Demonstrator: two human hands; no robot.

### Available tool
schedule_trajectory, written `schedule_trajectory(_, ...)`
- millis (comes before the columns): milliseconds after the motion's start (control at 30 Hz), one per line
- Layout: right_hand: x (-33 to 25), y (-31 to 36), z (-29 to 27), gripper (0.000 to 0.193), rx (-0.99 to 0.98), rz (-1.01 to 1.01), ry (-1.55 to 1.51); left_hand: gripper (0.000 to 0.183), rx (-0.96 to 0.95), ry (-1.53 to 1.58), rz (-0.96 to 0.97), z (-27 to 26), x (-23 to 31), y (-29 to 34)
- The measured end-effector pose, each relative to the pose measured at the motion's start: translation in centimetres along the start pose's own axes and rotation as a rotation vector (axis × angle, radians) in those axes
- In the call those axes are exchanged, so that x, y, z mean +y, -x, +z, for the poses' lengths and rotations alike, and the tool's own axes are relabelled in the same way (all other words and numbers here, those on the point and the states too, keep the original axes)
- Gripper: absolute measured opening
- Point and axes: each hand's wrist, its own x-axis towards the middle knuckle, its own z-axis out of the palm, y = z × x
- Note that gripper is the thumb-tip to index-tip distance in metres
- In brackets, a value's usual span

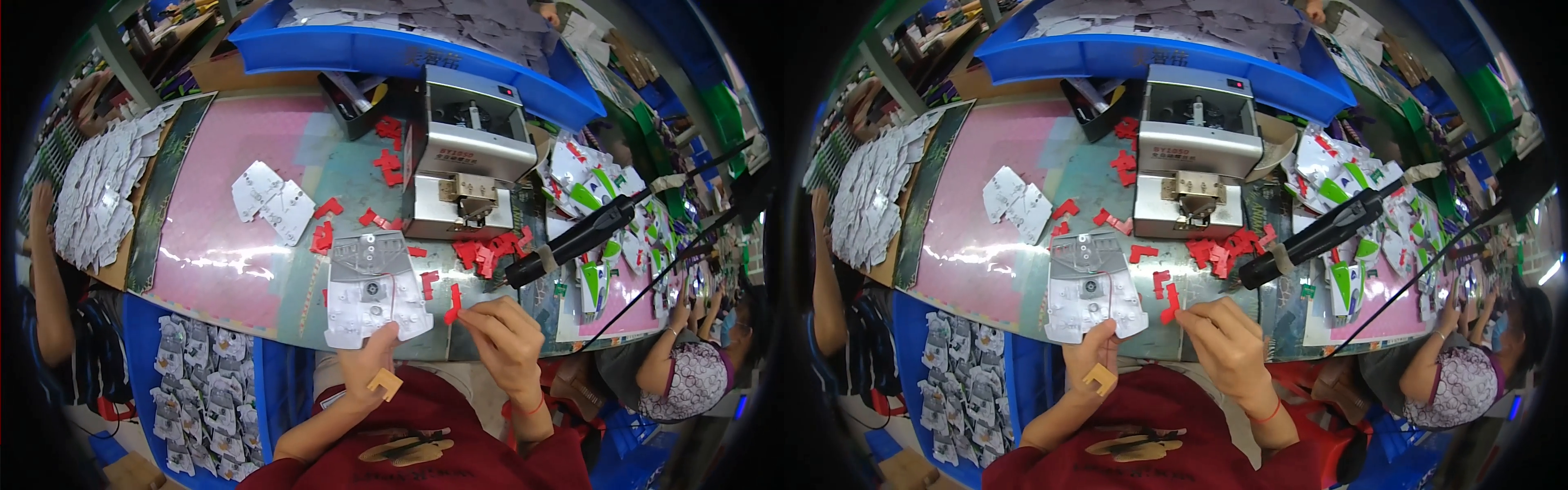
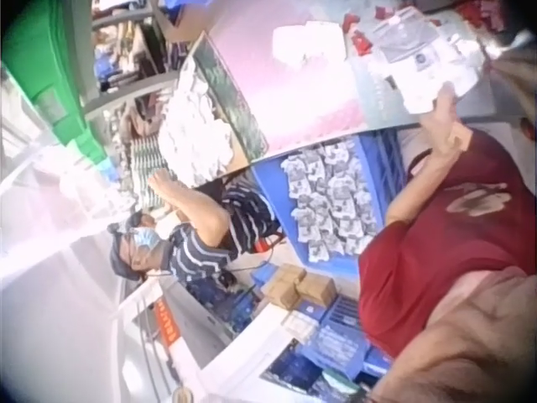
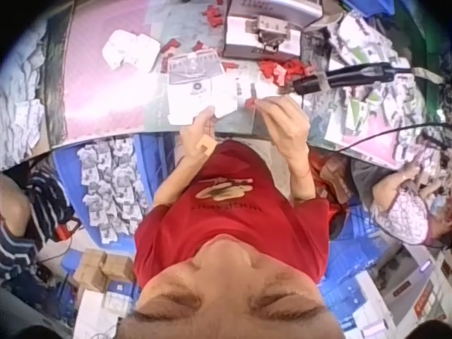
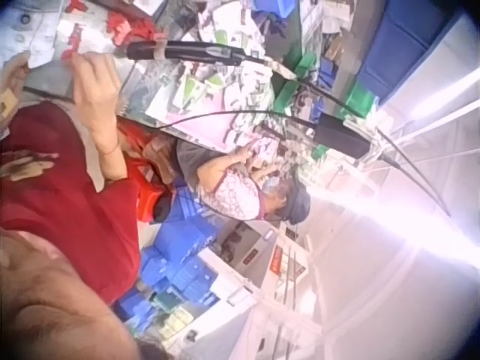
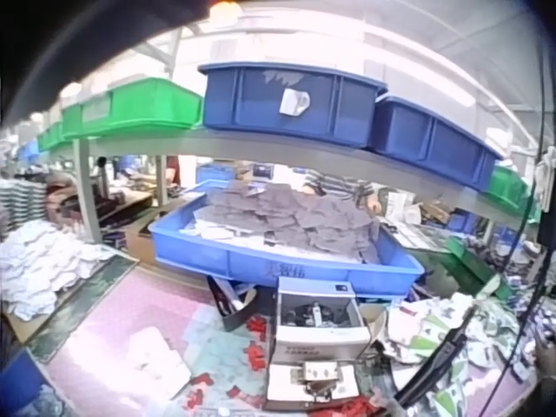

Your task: The person assembles components by retrieving base parts from a bin, fitting plastic pieces and cover panels onto them by hand, and driving screws using an electric screwdriver.

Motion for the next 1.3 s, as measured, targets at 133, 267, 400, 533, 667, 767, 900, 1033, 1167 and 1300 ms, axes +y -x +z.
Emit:
schedule_trajectory(133,-2.6,-1.8,0.4,0.025,0.044,-0.136,-0.057,0.039,0.025,-0.049,0.120,0.1,-0.7,0.4)
schedule_trajectory(267,-3.6,-2.9,1.3,0.028,0.015,-0.189,-0.055,0.029,0.009,-0.133,0.197,0.1,-0.7,0.8)
schedule_trajectory(400,-3.9,-2.9,1.9,0.029,0.001,-0.211,-0.008,0.022,-0.021,-0.270,0.298,-0.9,-1.4,0.7)
schedule_trajectory(533,-3.8,-2.8,2.3,0.027,-0.025,-0.248,0.103,0.021,-0.034,-0.240,0.255,-0.4,-1.0,1.1)
schedule_trajectory(667,-3.9,-2.4,2.4,0.024,-0.040,-0.309,0.189,0.022,-0.068,-0.271,0.302,-0.3,-0.5,1.3)
schedule_trajectory(767,-4.1,-2.4,2.4,0.023,-0.042,-0.319,0.205,0.021,-0.103,-0.365,0.373,-0.4,-0.6,1.3)
schedule_trajectory(900,-4.0,-2.6,2.5,0.023,-0.038,-0.350,0.184,0.020,-0.157,-0.457,0.460,-0.3,-0.3,1.6)
schedule_trajectory(1033,-4.3,-2.9,2.3,0.031,-0.121,-0.298,0.101,0.021,-0.155,-0.317,0.357,-0.1,-0.1,1.7)
schedule_trajectory(1167,-4.7,-3.3,2.4,0.032,-0.175,-0.315,0.077,0.023,-0.178,-0.216,0.331,-1.1,0.1,1.4)
schedule_trajectory(1300,-5.3,-3.3,2.8,0.030,-0.197,-0.309,0.105,0.022,-0.038,-0.033,0.261,-0.5,0.2,1.0)
